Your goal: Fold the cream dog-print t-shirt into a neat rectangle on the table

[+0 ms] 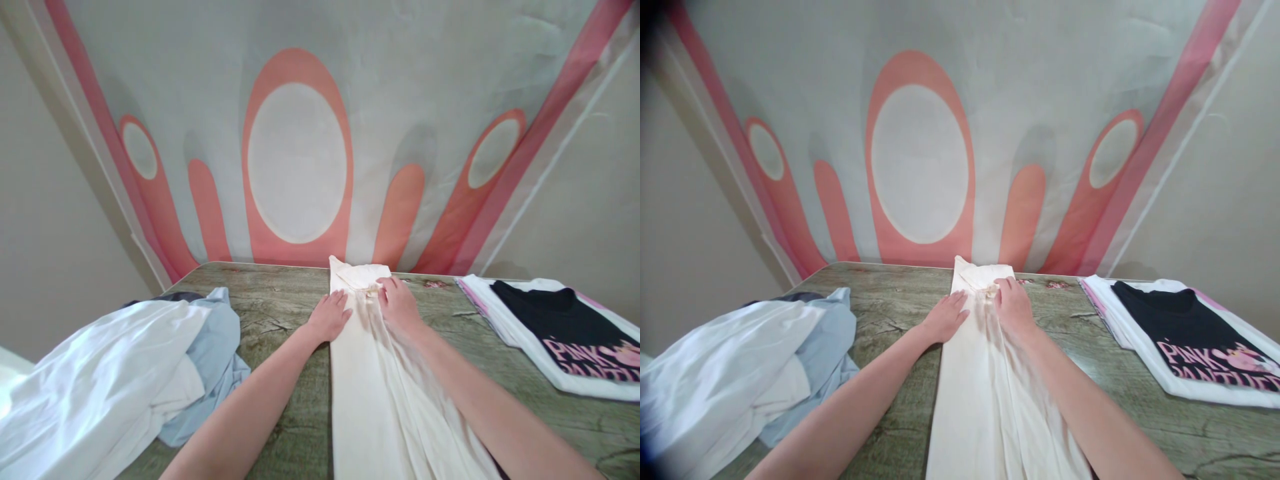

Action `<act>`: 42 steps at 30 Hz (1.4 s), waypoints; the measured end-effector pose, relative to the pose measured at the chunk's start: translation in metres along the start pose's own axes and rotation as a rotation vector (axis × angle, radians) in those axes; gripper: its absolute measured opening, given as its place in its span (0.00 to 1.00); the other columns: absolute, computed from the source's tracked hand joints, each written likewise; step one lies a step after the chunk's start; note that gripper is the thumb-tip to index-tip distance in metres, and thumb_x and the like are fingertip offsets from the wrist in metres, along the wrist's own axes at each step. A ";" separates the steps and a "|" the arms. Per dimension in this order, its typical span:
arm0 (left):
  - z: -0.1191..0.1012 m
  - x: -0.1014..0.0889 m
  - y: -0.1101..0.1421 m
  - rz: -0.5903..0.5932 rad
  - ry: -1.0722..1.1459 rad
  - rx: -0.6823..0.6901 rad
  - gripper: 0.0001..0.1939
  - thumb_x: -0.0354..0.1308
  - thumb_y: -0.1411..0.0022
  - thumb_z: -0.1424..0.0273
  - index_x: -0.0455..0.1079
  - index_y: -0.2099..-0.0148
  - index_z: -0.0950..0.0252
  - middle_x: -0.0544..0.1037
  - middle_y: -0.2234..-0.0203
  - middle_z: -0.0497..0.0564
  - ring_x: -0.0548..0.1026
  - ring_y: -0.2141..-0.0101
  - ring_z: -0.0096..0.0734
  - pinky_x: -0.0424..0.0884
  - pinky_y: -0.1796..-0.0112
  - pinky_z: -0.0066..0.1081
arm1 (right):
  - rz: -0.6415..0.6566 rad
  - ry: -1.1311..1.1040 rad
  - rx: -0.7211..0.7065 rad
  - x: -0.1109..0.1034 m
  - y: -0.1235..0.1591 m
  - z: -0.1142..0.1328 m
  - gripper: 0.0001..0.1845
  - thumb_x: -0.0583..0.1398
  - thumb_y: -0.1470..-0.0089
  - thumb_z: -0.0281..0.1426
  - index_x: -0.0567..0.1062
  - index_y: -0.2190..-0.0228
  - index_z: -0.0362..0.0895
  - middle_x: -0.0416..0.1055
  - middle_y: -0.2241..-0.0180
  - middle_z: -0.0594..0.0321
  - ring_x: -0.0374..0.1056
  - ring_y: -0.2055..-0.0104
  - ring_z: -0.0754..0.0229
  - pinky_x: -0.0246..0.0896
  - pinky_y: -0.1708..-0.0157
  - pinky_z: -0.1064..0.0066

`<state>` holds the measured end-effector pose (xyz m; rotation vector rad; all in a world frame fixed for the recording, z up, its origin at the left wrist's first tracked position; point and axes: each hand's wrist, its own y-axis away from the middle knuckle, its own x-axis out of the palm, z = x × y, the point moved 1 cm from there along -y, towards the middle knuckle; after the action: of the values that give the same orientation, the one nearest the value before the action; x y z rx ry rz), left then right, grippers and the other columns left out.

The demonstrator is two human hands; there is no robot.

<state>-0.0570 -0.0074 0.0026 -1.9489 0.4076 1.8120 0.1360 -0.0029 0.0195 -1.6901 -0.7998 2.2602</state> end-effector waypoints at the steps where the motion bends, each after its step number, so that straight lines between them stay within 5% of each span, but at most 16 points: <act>1: 0.002 0.000 0.000 0.008 -0.005 0.004 0.28 0.32 0.34 0.59 0.48 0.38 0.69 0.51 0.39 0.58 0.49 0.40 0.38 0.49 0.44 0.40 | -0.004 -0.031 0.004 0.003 -0.001 -0.004 0.17 0.46 0.44 0.26 0.67 0.54 0.40 0.66 0.57 0.55 0.61 0.55 0.57 0.52 0.54 0.68; 13: -0.017 -0.009 0.027 0.065 -0.045 0.047 0.32 0.30 0.36 0.52 0.44 0.36 0.66 0.46 0.38 0.57 0.45 0.39 0.42 0.44 0.44 0.45 | 0.281 -0.084 -0.013 0.040 0.002 -0.023 0.26 0.44 0.41 0.34 0.55 0.43 0.38 0.54 0.42 0.51 0.49 0.40 0.57 0.44 0.44 0.64; 22: -0.040 -0.031 0.095 0.138 0.016 0.147 0.31 0.32 0.35 0.53 0.42 0.36 0.65 0.41 0.37 0.56 0.40 0.39 0.40 0.43 0.43 0.41 | 0.301 -0.052 -0.012 0.046 0.003 -0.026 0.26 0.45 0.41 0.35 0.55 0.43 0.38 0.52 0.41 0.52 0.48 0.40 0.57 0.44 0.44 0.65; 32: -0.072 -0.076 0.159 0.369 0.275 0.364 0.31 0.37 0.38 0.49 0.39 0.35 0.51 0.33 0.37 0.50 0.34 0.39 0.48 0.39 0.43 0.51 | 0.285 -0.063 -0.005 0.048 0.003 -0.027 0.26 0.45 0.41 0.35 0.55 0.44 0.37 0.53 0.41 0.51 0.49 0.40 0.56 0.44 0.44 0.64; 37: -0.067 -0.079 0.140 0.422 0.323 0.437 0.36 0.37 0.39 0.48 0.40 0.35 0.60 0.39 0.37 0.55 0.38 0.39 0.47 0.40 0.43 0.48 | 0.279 -0.120 0.007 0.050 0.003 -0.028 0.27 0.45 0.41 0.36 0.56 0.44 0.37 0.53 0.41 0.51 0.49 0.40 0.55 0.43 0.43 0.64; 42: -0.056 -0.045 0.076 0.241 0.219 0.214 0.34 0.33 0.36 0.51 0.42 0.36 0.68 0.40 0.37 0.59 0.38 0.39 0.45 0.40 0.43 0.46 | 0.207 -0.234 0.079 0.048 0.002 -0.031 0.27 0.41 0.40 0.38 0.54 0.43 0.37 0.57 0.43 0.50 0.54 0.43 0.55 0.47 0.45 0.65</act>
<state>-0.0508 -0.1046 0.0403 -2.0206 0.9038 1.6167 0.1496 0.0270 -0.0269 -1.5576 -0.5934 2.6285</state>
